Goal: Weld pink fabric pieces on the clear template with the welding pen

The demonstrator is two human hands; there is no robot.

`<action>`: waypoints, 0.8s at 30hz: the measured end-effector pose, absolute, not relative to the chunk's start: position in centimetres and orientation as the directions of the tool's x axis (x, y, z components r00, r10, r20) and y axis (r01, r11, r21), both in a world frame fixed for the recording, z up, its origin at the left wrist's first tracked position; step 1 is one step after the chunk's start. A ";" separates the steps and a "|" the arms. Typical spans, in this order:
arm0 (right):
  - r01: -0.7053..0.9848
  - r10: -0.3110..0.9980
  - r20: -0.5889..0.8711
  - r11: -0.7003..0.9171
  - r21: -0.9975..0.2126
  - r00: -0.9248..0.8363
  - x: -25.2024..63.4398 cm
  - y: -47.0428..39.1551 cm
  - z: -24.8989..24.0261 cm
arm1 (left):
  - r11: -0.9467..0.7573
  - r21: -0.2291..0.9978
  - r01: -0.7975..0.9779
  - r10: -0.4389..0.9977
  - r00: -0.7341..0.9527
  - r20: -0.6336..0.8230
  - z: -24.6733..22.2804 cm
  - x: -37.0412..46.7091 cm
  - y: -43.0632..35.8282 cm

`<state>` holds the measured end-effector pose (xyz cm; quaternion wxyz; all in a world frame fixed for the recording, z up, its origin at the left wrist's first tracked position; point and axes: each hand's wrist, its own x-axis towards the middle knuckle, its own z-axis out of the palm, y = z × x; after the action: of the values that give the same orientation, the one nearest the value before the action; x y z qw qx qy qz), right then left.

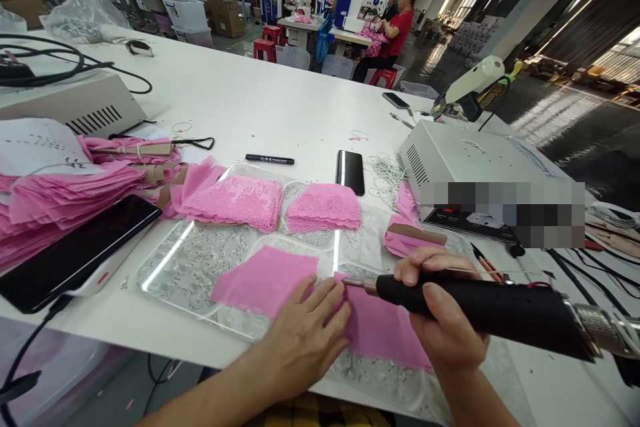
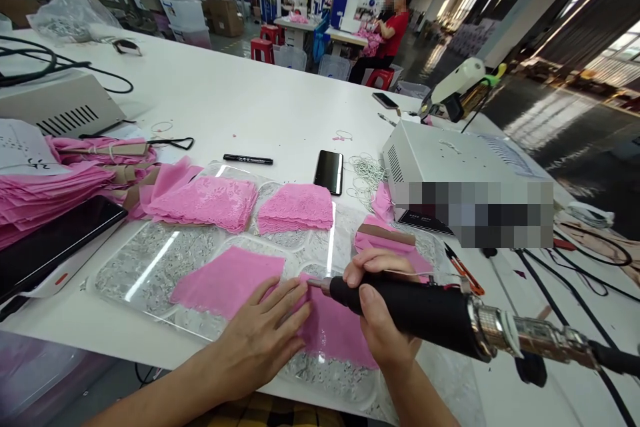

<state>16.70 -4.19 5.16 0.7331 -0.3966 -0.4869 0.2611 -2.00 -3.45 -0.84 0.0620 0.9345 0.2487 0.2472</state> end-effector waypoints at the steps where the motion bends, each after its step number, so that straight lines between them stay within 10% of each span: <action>1: 0.003 0.768 0.508 0.550 -0.835 0.390 16.6 -4.1 5.1 | -0.868 0.245 0.432 0.497 0.753 0.432 -0.8 -2.0 -3.4; 24: -0.021 0.754 0.499 0.560 -0.828 0.427 16.2 -3.4 4.5 | -0.847 0.262 0.462 0.531 0.748 0.398 -0.6 -2.0 -3.5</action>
<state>16.19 -3.37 4.47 0.7487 -0.3912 -0.4684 0.2589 -1.99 -3.47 -0.62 0.0733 0.9320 0.2665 0.2344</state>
